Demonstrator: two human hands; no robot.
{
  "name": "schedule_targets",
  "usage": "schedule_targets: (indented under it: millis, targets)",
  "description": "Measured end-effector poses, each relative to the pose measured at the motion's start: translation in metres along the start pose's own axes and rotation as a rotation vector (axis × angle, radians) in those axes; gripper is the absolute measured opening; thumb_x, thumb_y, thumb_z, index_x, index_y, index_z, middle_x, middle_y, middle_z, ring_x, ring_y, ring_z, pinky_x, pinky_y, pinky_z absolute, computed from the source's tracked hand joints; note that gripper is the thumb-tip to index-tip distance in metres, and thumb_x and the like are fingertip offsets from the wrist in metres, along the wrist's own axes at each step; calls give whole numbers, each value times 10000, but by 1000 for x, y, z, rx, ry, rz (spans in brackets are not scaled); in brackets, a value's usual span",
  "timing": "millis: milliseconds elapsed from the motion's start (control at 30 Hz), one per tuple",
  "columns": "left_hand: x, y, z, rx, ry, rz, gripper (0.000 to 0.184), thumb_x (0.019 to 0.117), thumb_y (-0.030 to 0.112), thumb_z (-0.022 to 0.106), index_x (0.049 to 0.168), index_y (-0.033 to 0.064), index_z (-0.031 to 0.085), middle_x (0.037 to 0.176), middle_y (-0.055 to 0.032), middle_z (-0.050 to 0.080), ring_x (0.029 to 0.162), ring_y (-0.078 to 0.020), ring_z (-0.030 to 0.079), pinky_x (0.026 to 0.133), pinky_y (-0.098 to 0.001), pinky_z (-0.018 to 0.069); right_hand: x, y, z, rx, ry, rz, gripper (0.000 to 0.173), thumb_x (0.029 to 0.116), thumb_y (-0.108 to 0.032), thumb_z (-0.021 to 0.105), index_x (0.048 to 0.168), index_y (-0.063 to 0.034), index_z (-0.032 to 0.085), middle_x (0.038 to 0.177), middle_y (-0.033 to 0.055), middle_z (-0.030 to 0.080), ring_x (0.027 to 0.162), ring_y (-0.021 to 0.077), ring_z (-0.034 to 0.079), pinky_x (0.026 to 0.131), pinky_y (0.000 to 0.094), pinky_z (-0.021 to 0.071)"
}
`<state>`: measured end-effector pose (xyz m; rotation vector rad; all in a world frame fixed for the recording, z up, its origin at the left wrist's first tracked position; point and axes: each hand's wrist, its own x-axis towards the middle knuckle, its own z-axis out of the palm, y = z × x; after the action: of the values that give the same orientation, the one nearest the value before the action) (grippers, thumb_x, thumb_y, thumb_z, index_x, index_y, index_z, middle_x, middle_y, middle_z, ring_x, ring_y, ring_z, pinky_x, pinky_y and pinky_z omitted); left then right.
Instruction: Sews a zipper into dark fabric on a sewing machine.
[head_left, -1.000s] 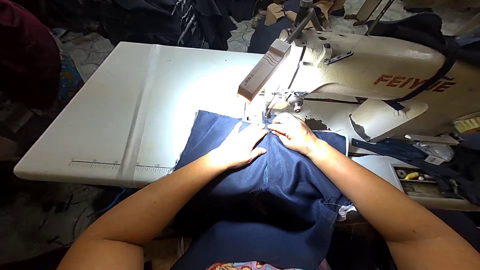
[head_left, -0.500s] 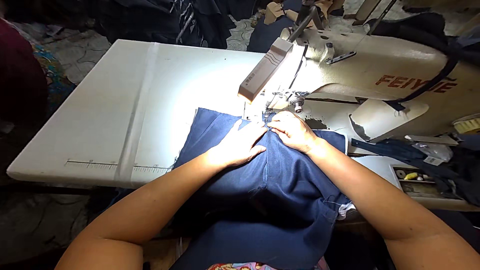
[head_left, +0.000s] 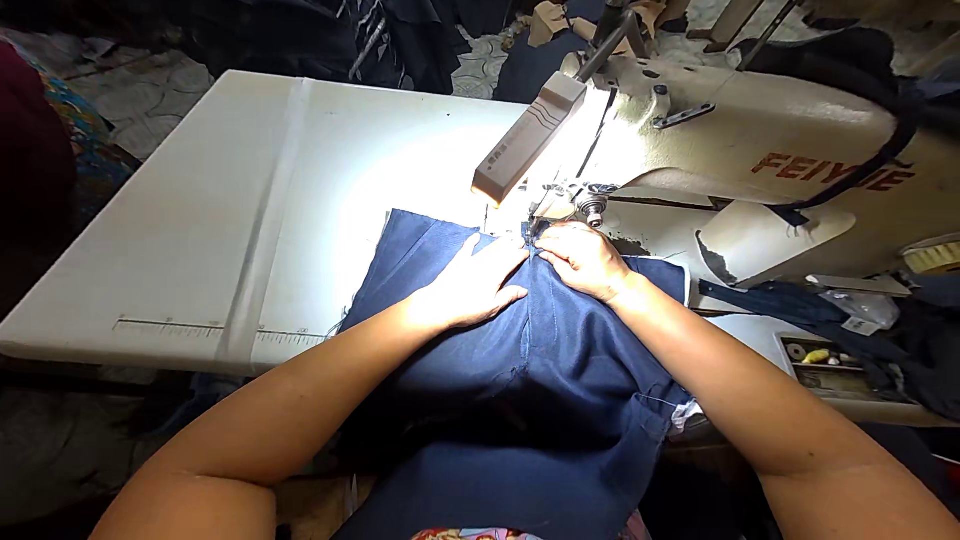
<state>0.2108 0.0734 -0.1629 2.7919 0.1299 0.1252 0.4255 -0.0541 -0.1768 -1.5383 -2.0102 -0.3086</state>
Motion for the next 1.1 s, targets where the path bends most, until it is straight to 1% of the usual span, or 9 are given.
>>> schedule_targets:
  millis: [433, 533, 600, 700, 800, 867, 933, 1033, 1100]
  targets:
    - [11, -3, -8, -25, -22, -1, 603, 1062, 438, 455, 1511, 35, 459, 1619, -147, 393, 1532, -288, 326, 1220, -656, 140, 8, 5, -4, 32, -23, 44, 242, 963, -60, 564, 1029, 17, 784, 1071, 189, 762, 1015, 362, 732, 933, 507, 558]
    - [11, -1, -9, -7, -50, -29, 608, 1073, 443, 440, 1542, 56, 429, 1651, -123, 349, 1558, -285, 265, 1220, -671, 104, 6, 10, -3, 29, -40, -12, 256, 969, -71, 547, 1051, -2, 780, 1096, 196, 752, 1038, 373, 717, 952, 527, 533]
    - [3, 9, -6, 54, 27, -79, 578, 1074, 422, 435, 1525, 62, 464, 1662, -117, 334, 1567, -319, 231, 1190, -729, 98, 9, 9, -9, 26, -118, -70, 285, 941, -59, 510, 1054, -42, 771, 1085, 203, 711, 1028, 400, 675, 931, 582, 497]
    - [-27, 45, -3, 130, 148, -211, 492, 1071, 326, 447, 1447, 21, 540, 1621, -172, 389, 1538, -370, 295, 1155, -755, 174, 14, -7, -24, 49, -258, -136, 286, 927, -27, 477, 1005, -50, 750, 1092, 186, 675, 1098, 396, 625, 972, 600, 453]
    - [-59, 65, -3, 84, 69, -310, 635, 1068, 477, 408, 1533, 47, 454, 1642, -181, 349, 1543, -400, 268, 1114, -801, 184, 9, -25, -34, 83, -331, -165, 303, 912, -33, 438, 1031, -46, 716, 1089, 162, 699, 1156, 359, 623, 1009, 568, 415]
    - [-70, 45, 1, 52, 31, -226, 743, 1028, 589, 412, 1579, 91, 405, 1656, -164, 333, 1554, -396, 241, 1116, -813, 131, 3, -41, -41, 89, -412, -113, 378, 883, -8, 450, 1158, -46, 707, 1135, 182, 690, 1181, 370, 620, 1023, 597, 399]
    - [-74, 17, -1, 59, 13, -92, 766, 1010, 656, 360, 1599, 168, 390, 1671, -132, 317, 1566, -372, 219, 1150, -789, 86, -3, -53, -45, 94, -437, -74, 425, 859, 5, 486, 1202, -76, 722, 1090, 180, 666, 1119, 376, 616, 951, 591, 422]
    - [-74, 1, -11, 71, -15, -26, 745, 1012, 673, 328, 1598, 219, 398, 1687, -112, 286, 1576, -361, 188, 1172, -769, 67, -8, -66, -46, 63, -373, -51, 329, 837, 4, 529, 1069, -69, 751, 1010, 156, 657, 1066, 362, 617, 914, 558, 456]
    - [-72, 14, -14, 81, 37, -33, 633, 1033, 546, 413, 1541, 178, 495, 1655, -143, 346, 1555, -371, 253, 1180, -745, 136, -10, -72, -48, 23, -340, -29, 266, 847, 12, 555, 1017, -51, 749, 1149, 161, 673, 1186, 352, 605, 1017, 537, 465]
